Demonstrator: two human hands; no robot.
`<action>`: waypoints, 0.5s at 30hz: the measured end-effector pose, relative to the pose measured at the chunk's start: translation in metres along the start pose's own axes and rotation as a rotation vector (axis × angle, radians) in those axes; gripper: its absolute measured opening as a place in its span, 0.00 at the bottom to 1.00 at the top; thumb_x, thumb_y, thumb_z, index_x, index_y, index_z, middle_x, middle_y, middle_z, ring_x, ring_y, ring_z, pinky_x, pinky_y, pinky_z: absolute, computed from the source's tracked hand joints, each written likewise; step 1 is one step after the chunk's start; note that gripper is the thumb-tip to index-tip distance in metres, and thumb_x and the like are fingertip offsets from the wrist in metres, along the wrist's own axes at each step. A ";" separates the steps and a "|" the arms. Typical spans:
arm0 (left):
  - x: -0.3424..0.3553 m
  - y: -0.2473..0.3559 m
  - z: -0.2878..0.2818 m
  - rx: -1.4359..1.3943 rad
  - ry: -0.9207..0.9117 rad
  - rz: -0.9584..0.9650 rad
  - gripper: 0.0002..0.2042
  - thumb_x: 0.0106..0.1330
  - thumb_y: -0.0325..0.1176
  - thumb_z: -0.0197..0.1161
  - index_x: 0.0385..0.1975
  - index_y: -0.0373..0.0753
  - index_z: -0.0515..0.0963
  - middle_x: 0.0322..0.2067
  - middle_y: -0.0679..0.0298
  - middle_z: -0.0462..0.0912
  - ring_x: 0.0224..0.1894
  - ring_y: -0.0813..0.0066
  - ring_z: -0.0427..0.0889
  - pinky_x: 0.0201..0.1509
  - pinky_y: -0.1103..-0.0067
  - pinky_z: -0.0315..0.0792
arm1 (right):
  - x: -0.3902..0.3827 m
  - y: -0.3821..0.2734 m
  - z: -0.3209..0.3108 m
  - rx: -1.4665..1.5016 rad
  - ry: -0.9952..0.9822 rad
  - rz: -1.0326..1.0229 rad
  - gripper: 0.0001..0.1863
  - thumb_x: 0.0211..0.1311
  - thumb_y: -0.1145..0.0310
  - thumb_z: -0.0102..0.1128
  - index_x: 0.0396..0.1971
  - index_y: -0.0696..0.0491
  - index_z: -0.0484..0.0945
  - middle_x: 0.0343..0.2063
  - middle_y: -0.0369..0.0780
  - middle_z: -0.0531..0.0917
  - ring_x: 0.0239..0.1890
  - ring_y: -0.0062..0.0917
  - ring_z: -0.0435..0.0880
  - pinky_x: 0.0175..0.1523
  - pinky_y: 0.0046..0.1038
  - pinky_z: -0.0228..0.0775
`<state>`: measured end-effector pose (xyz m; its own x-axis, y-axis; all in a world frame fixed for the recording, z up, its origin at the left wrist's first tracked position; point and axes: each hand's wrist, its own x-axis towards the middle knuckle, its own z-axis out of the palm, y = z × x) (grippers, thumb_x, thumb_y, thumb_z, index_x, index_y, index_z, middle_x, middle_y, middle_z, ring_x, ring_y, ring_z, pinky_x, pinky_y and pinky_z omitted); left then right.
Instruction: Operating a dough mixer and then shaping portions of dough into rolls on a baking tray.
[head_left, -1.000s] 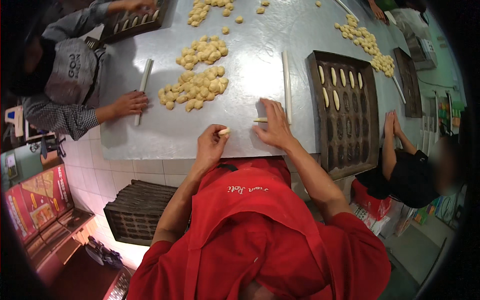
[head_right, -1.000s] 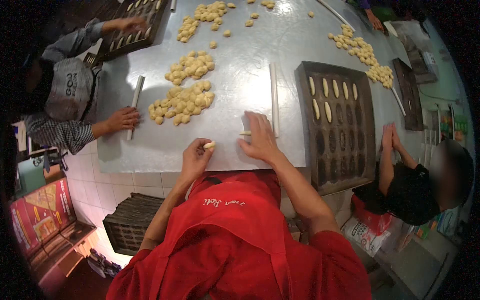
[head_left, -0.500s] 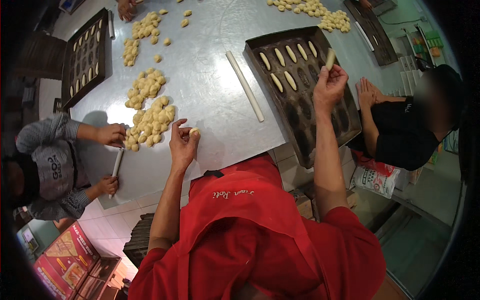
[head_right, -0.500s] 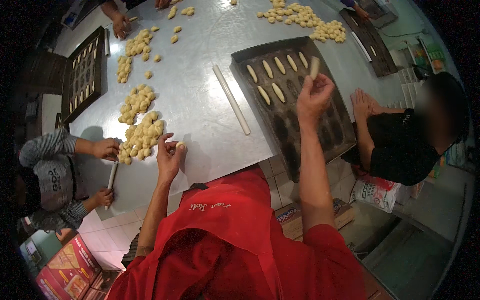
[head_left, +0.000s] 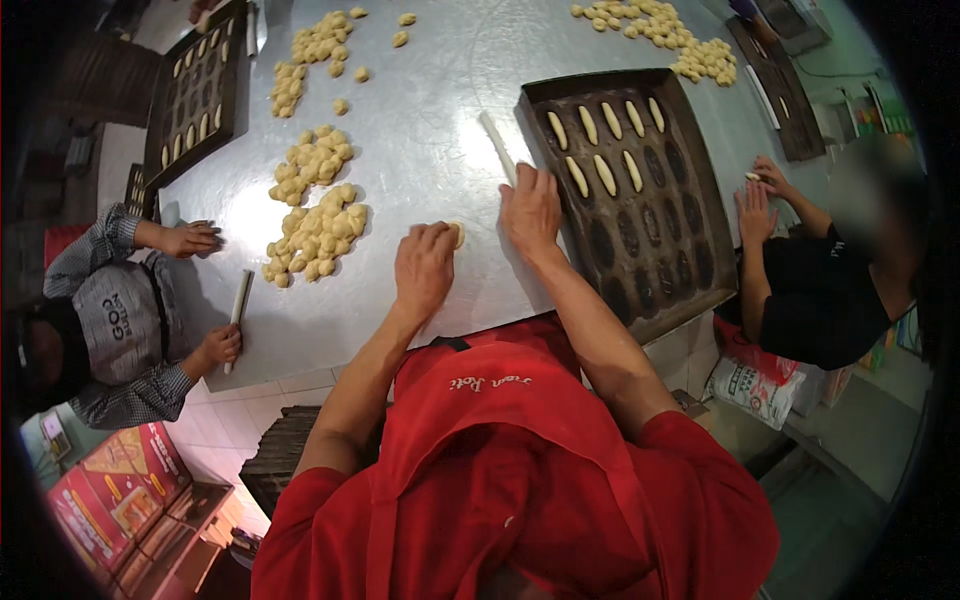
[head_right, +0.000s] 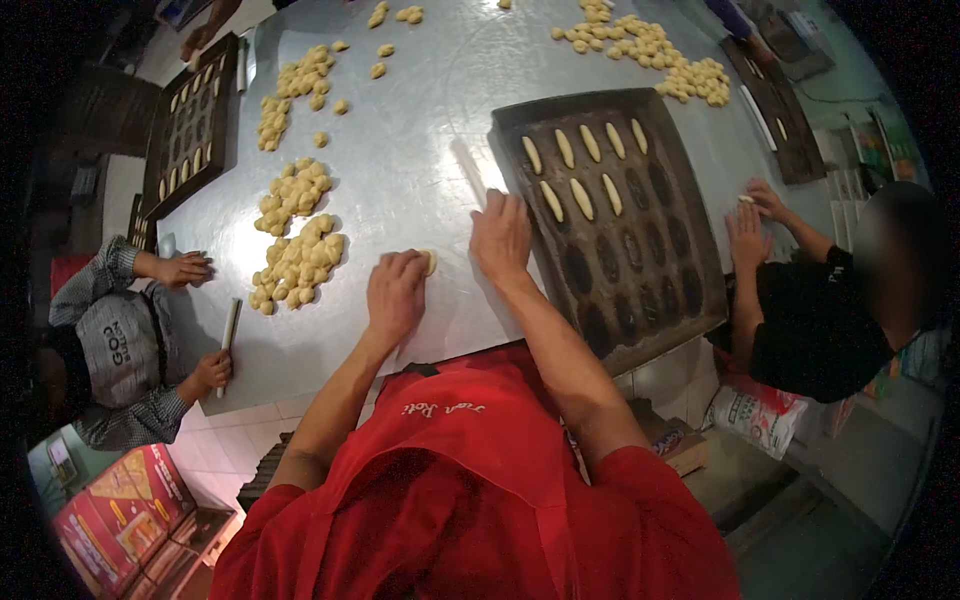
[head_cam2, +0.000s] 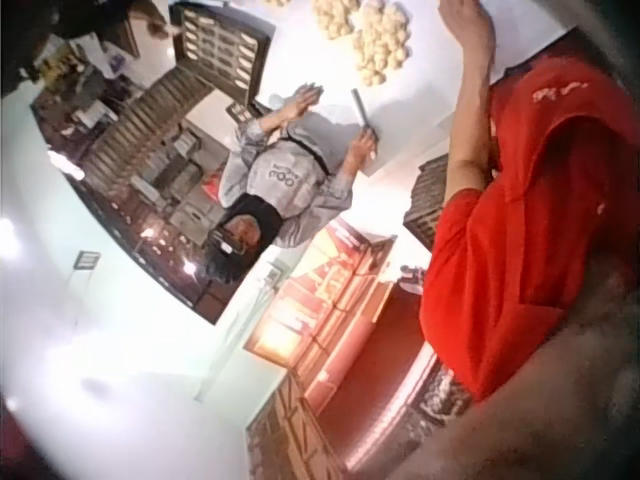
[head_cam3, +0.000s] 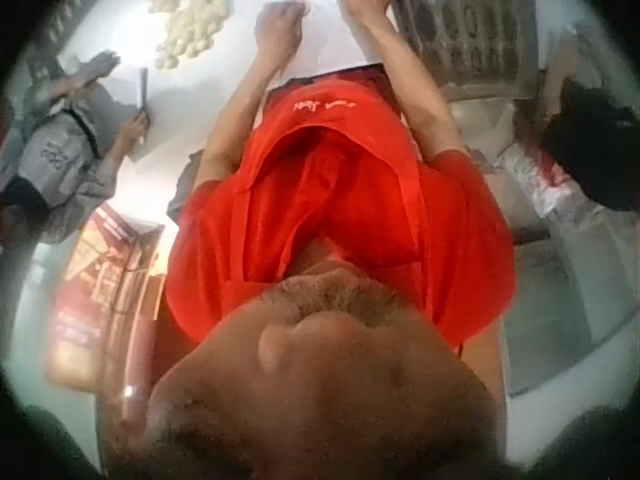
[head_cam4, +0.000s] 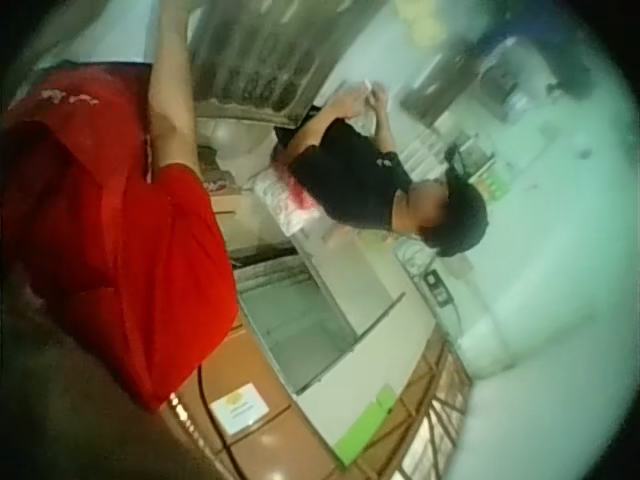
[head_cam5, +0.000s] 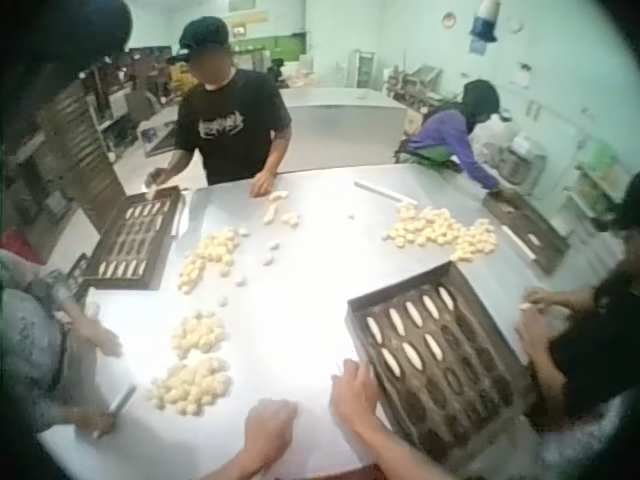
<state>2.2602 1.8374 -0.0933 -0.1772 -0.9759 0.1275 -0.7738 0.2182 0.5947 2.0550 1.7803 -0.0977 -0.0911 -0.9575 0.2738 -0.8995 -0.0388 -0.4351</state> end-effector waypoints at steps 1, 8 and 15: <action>-0.008 -0.002 -0.003 0.106 -0.003 0.198 0.24 0.64 0.30 0.71 0.62 0.41 0.79 0.58 0.59 0.83 0.57 0.51 0.81 0.63 0.61 0.76 | -0.007 0.001 -0.001 0.071 -0.063 0.058 0.18 0.65 0.71 0.67 0.53 0.56 0.80 0.47 0.49 0.82 0.49 0.49 0.81 0.54 0.46 0.73; 0.019 -0.022 -0.015 0.278 0.044 0.043 0.35 0.76 0.41 0.58 0.82 0.43 0.56 0.82 0.47 0.51 0.83 0.45 0.50 0.84 0.54 0.47 | -0.037 -0.007 0.004 0.336 -0.130 -0.507 0.19 0.62 0.72 0.69 0.54 0.55 0.83 0.46 0.44 0.84 0.51 0.43 0.81 0.57 0.42 0.73; 0.000 -0.037 -0.016 0.300 -0.140 0.151 0.36 0.76 0.43 0.57 0.81 0.38 0.56 0.81 0.49 0.55 0.83 0.50 0.53 0.84 0.53 0.44 | -0.062 -0.023 -0.003 0.348 -0.097 -0.345 0.24 0.56 0.66 0.76 0.53 0.53 0.81 0.47 0.46 0.81 0.51 0.45 0.78 0.55 0.44 0.72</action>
<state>2.2985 1.8288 -0.1029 -0.3685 -0.9267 0.0738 -0.8730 0.3722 0.3153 2.0805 1.8416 -0.1022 0.2414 -0.8937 0.3781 -0.6730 -0.4349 -0.5983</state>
